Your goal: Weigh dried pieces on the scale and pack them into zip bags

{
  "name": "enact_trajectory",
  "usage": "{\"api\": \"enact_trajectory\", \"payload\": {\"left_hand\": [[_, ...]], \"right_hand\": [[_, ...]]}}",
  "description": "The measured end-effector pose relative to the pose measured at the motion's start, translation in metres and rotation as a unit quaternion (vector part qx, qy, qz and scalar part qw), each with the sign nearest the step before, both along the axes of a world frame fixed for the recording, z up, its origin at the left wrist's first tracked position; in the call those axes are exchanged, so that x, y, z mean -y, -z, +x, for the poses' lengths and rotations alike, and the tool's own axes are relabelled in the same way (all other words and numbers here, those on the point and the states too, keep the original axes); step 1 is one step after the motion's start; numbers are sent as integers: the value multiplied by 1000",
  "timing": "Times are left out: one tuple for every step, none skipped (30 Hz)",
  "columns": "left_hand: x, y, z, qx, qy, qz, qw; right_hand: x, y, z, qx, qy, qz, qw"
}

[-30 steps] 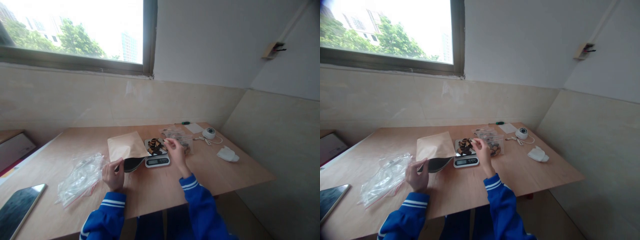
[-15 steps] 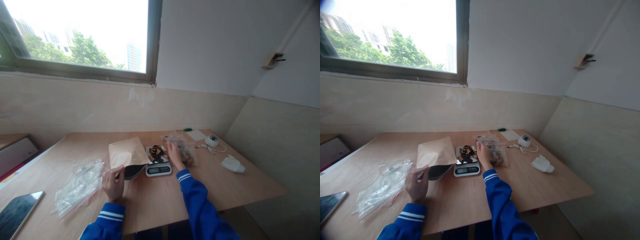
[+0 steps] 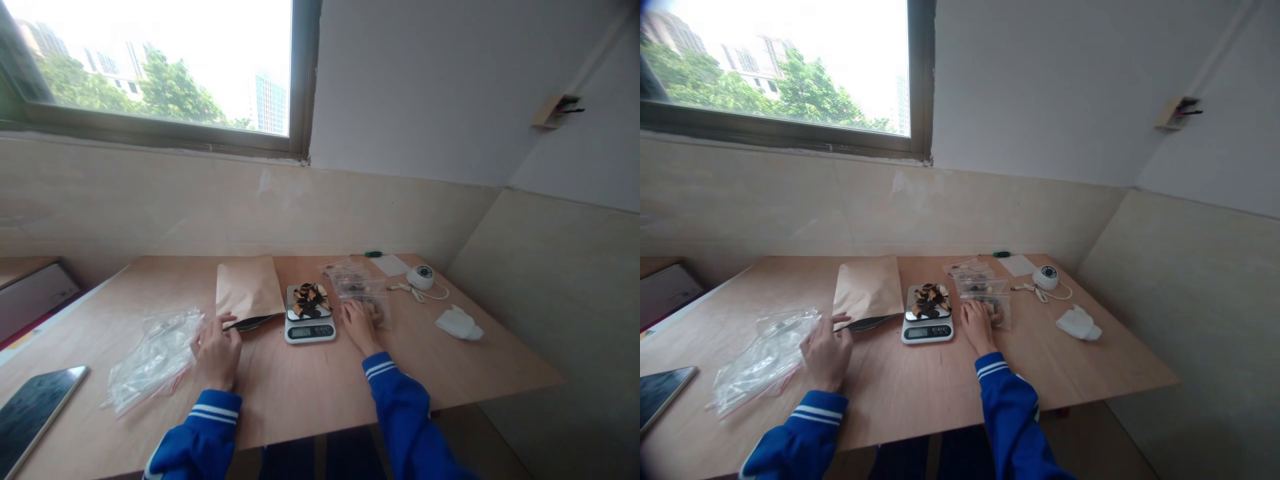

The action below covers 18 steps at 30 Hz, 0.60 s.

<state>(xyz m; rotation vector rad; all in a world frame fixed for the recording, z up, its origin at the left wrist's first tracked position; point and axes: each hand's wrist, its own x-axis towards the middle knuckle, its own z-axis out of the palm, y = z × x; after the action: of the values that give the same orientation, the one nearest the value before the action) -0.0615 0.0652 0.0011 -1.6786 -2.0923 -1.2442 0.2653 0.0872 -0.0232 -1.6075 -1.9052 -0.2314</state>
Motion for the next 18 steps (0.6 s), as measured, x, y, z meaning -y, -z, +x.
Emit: {"api": "enact_trajectory", "payload": {"left_hand": [[0,0,-1,-2,-27,14,1000],[0,1,-2,-2,-60,20,998],[0,2,-4,0,-96,15,995],[0,4,-6,2,-133,0,991],[-1,6,-8,4,-165,-22,986],[-2,9,-10,3,-191,-47,980],[-2,11,-12,0,-209,-73,975],[-3,14,-13,-4,-219,-96,971],[-3,15,-14,-9,-223,-113,968],[-3,17,-15,-15,-223,-126,967],[-3,17,-16,-22,-222,-135,965],[-3,17,-17,-26,-223,-143,964],[-3,17,-17,-30,-223,-151,963],[-2,16,-18,-31,-222,-160,962],[-2,15,-18,-31,-218,-169,961],[-1,14,-18,-32,-212,-176,961],[-1,13,-18,-33,-207,-181,961],[-1,12,-17,-36,-205,-181,961]], "right_hand": [[0,0,-1,-2,1,-1,1000],[1,1,-1,-5,1,-1,1000],[1,1,-1,-9,1,0,1000],[1,1,-1,-14,0,2,1000],[2,1,-1,-17,0,4,1000],[2,2,-1,-20,-2,6,1000],[2,2,0,-22,-3,7,1000],[2,2,0,-25,-4,8,1000],[2,3,1,-27,-2,8,1000],[2,3,2,-30,4,8,1000],[2,4,2,-33,13,8,999],[1,4,3,-35,25,10,999],[2,5,4,-37,37,12,999],[2,5,4,-38,50,16,998],[2,5,5,-39,62,20,997],[2,5,6,-41,72,23,996],[3,5,6,-42,79,26,996],[3,5,6,-43,84,28,995]]}}
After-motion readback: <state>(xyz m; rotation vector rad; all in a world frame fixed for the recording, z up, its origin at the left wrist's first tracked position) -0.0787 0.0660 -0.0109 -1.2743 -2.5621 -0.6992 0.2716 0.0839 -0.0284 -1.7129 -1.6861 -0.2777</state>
